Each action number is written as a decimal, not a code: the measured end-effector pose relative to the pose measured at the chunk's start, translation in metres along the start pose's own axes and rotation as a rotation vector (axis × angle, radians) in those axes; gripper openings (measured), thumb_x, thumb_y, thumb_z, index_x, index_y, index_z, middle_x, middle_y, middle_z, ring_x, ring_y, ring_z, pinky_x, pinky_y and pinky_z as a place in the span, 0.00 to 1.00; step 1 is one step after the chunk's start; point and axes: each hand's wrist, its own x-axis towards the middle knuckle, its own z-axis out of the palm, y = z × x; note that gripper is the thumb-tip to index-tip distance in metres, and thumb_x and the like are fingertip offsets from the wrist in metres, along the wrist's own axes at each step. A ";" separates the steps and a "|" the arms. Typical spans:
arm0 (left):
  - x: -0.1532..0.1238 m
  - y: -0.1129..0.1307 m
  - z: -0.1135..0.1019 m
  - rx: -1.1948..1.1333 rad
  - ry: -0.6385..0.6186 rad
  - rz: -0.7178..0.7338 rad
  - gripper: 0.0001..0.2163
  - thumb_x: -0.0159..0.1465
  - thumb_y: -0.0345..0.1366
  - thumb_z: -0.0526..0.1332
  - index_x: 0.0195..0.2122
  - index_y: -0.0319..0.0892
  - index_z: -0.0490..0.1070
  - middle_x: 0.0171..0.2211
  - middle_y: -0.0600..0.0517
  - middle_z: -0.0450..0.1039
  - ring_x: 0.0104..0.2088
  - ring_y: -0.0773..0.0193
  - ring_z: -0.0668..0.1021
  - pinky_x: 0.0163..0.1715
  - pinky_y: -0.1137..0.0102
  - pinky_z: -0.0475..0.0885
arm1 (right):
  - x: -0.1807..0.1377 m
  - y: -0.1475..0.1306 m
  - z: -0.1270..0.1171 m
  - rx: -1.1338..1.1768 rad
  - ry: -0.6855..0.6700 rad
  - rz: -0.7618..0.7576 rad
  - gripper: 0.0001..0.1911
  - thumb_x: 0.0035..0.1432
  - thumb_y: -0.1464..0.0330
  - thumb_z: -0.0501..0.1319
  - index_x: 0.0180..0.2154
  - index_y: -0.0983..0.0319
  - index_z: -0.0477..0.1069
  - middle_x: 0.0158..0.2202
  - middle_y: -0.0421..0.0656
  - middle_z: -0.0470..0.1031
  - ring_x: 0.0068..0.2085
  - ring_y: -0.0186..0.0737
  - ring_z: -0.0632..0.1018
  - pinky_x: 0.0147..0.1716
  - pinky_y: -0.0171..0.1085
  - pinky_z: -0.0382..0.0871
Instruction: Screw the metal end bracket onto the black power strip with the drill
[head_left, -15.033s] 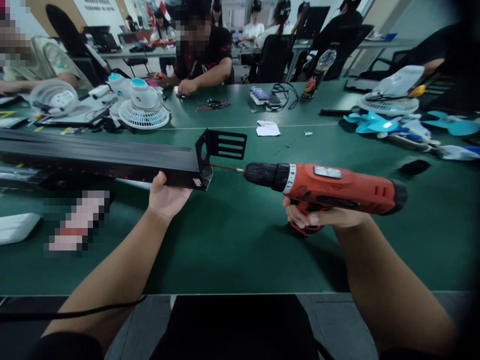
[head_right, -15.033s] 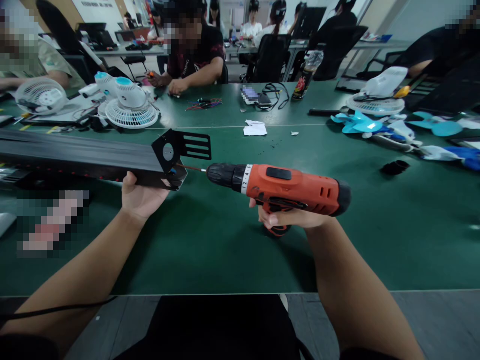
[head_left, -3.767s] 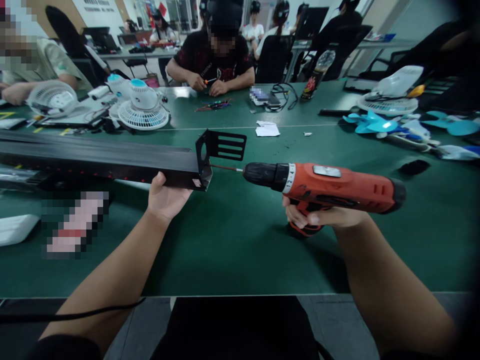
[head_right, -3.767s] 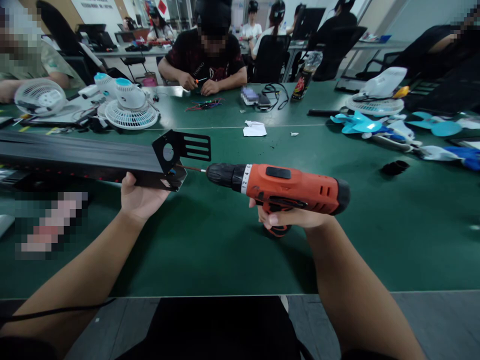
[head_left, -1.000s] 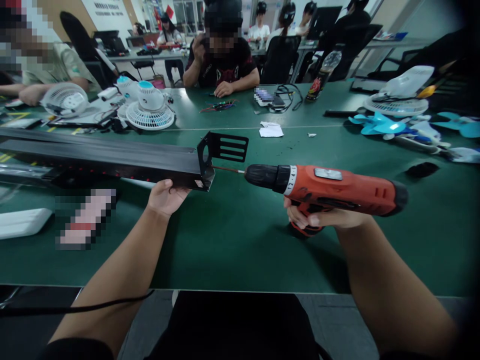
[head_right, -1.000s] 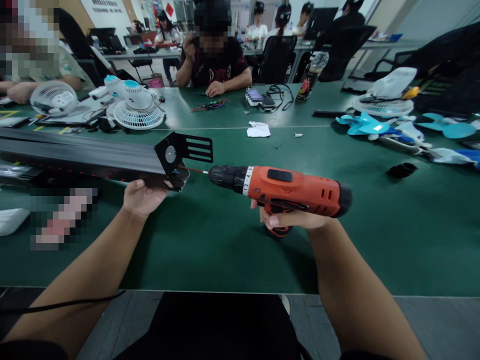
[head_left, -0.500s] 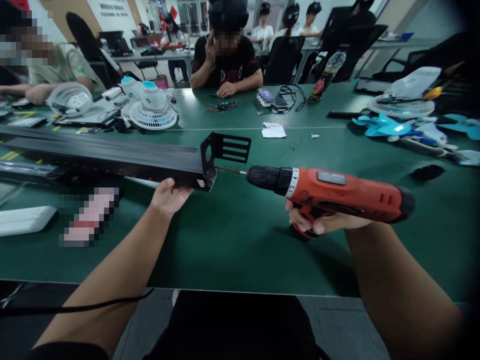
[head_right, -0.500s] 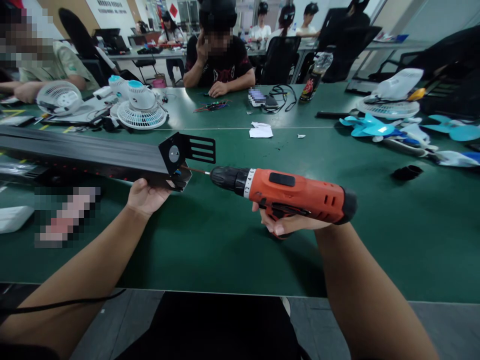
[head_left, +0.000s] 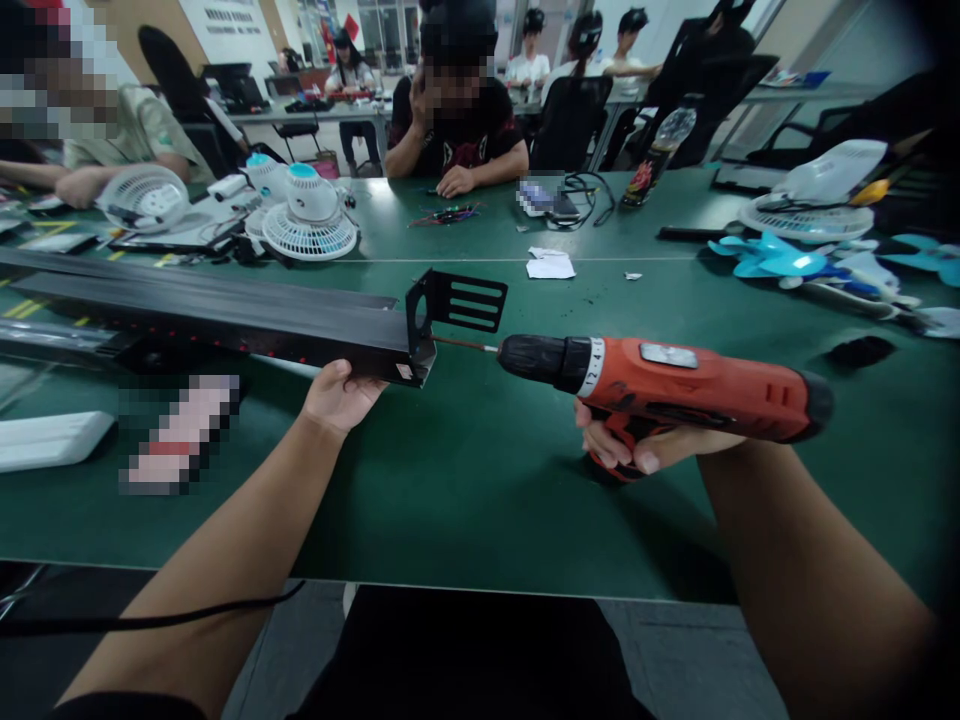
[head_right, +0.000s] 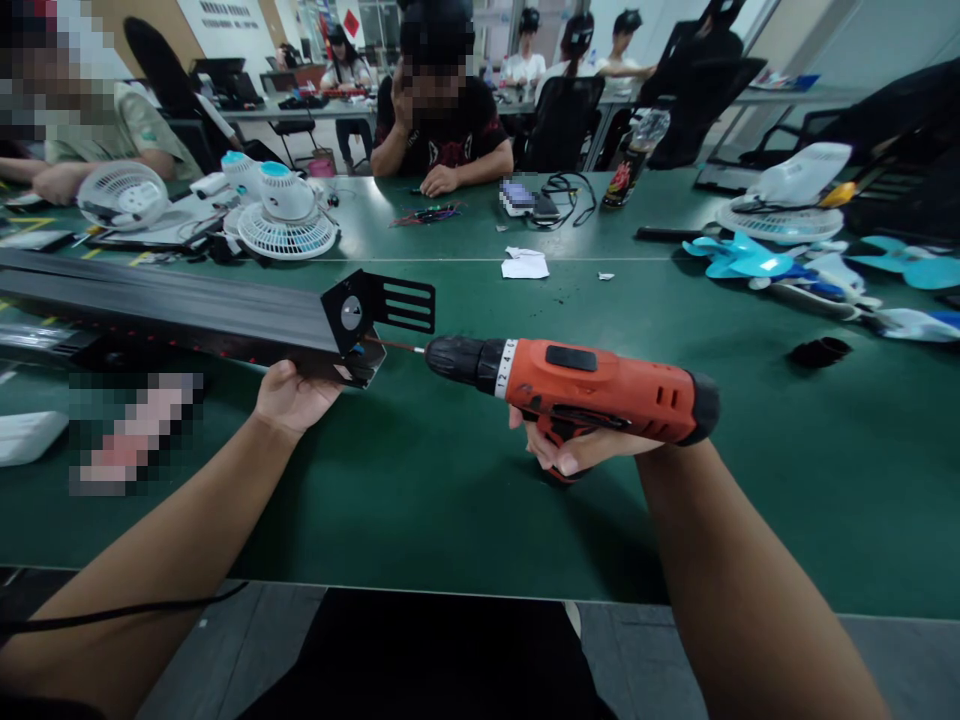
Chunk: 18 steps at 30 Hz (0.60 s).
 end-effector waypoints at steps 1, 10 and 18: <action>0.000 0.000 0.000 0.000 -0.002 -0.004 0.15 0.50 0.33 0.83 0.25 0.45 0.76 0.18 0.60 0.72 0.24 0.63 0.82 0.41 0.63 0.88 | -0.001 0.001 0.000 -0.005 0.013 -0.013 0.31 0.65 0.65 0.81 0.64 0.61 0.74 0.36 0.39 0.83 0.33 0.37 0.83 0.43 0.41 0.86; -0.005 0.001 0.011 0.010 0.093 0.010 0.12 0.52 0.33 0.81 0.28 0.46 0.78 0.20 0.58 0.76 0.23 0.63 0.82 0.40 0.63 0.90 | 0.000 0.001 0.005 -0.042 0.051 0.016 0.28 0.66 0.62 0.79 0.64 0.54 0.76 0.33 0.40 0.81 0.31 0.44 0.82 0.35 0.45 0.84; -0.008 0.005 0.020 0.018 0.124 -0.011 0.10 0.51 0.30 0.78 0.27 0.46 0.79 0.23 0.56 0.81 0.21 0.65 0.79 0.37 0.64 0.89 | 0.003 0.006 0.008 -0.051 0.077 -0.065 0.28 0.68 0.62 0.78 0.64 0.57 0.75 0.33 0.38 0.81 0.29 0.37 0.81 0.36 0.39 0.83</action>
